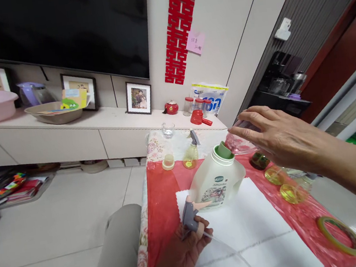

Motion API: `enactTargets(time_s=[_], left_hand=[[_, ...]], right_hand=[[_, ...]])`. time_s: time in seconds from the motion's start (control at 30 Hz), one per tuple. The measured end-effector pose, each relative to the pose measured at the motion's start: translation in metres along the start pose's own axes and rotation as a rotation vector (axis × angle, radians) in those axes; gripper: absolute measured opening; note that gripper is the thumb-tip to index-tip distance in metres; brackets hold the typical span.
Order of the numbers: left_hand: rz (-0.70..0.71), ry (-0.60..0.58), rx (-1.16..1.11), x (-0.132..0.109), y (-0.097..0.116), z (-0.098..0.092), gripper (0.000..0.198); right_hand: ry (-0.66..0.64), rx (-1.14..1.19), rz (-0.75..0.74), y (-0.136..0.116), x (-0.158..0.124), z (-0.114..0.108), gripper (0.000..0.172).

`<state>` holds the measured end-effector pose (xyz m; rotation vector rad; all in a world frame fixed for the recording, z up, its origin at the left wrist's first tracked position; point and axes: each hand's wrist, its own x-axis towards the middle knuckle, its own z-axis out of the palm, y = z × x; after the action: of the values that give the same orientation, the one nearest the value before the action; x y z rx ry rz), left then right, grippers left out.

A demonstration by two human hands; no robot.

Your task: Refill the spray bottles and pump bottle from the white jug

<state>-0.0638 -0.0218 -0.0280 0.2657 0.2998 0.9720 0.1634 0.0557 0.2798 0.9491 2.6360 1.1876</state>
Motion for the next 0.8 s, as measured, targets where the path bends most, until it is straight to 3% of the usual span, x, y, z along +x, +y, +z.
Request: enactTargets(time_s=[0.17, 0.5, 0.67, 0.8], left_hand=[[-0.005, -0.004, 0.013, 0.002, -0.002, -0.002, 0.028], [-0.016, 0.028, 0.052, 0.001, 0.0, 0.0, 0.034], [-0.014, 0.042, 0.059, -0.001, 0.002, 0.005, 0.037], [-0.004, 0.019, 0.051, -0.002, 0.002, 0.004, 0.041]], right_hand=[[-0.015, -0.135, -0.036, -0.003, 0.004, -0.008, 0.065], [0.125, -0.237, -0.146, -0.003, 0.006, -0.013, 0.052], [0.042, -0.16, 0.064, -0.008, -0.008, 0.0, 0.058], [0.078, 0.168, 0.319, -0.011, -0.037, 0.023, 0.063]])
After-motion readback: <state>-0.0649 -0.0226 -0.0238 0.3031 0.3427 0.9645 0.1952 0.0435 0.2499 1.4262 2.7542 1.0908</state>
